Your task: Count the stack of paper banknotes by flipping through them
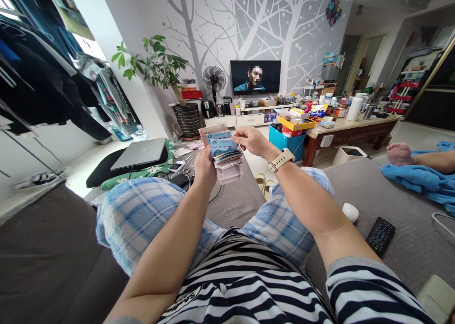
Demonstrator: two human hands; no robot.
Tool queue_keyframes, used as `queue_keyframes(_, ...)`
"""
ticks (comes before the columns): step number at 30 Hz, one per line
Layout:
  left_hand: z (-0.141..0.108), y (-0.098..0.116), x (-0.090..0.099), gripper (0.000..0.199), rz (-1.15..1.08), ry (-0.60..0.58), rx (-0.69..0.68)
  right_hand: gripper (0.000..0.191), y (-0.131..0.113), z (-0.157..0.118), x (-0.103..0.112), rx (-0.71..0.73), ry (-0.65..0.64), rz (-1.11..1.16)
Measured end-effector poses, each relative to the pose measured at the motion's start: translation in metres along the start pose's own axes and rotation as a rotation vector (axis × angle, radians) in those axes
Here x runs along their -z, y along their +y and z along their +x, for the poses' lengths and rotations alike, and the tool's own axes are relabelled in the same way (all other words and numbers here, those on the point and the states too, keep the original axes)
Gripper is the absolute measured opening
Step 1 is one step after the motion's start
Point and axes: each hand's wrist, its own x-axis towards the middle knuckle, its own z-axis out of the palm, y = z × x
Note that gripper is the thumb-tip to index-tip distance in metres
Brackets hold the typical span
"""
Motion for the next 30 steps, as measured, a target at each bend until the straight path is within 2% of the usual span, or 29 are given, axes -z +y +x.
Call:
queue_keyframes(14,-0.004,0.007,-0.002,0.015,0.116,0.015,-0.045,0.02,-0.003,-0.002,-0.001,-0.017,-0.017,0.01)
queue_keyframes(19,-0.003,0.004,-0.002,0.014,0.068,0.079,-0.041,0.029,-0.001,-0.001,0.0,-0.01,-0.067,0.045)
queue_keyframes(22,-0.002,0.001,-0.001,0.016,-0.001,0.034,-0.013,0.033,0.002,0.0,0.001,-0.004,-0.087,0.032)
queue_keyframes(27,0.002,-0.004,0.002,0.023,-0.08,-0.087,0.041,0.034,0.006,0.001,0.003,-0.029,0.013,-0.075)
queue_keyframes(30,0.003,-0.005,0.002,0.026,-0.094,-0.112,0.044,0.035,0.007,0.001,0.005,-0.051,0.058,-0.15)
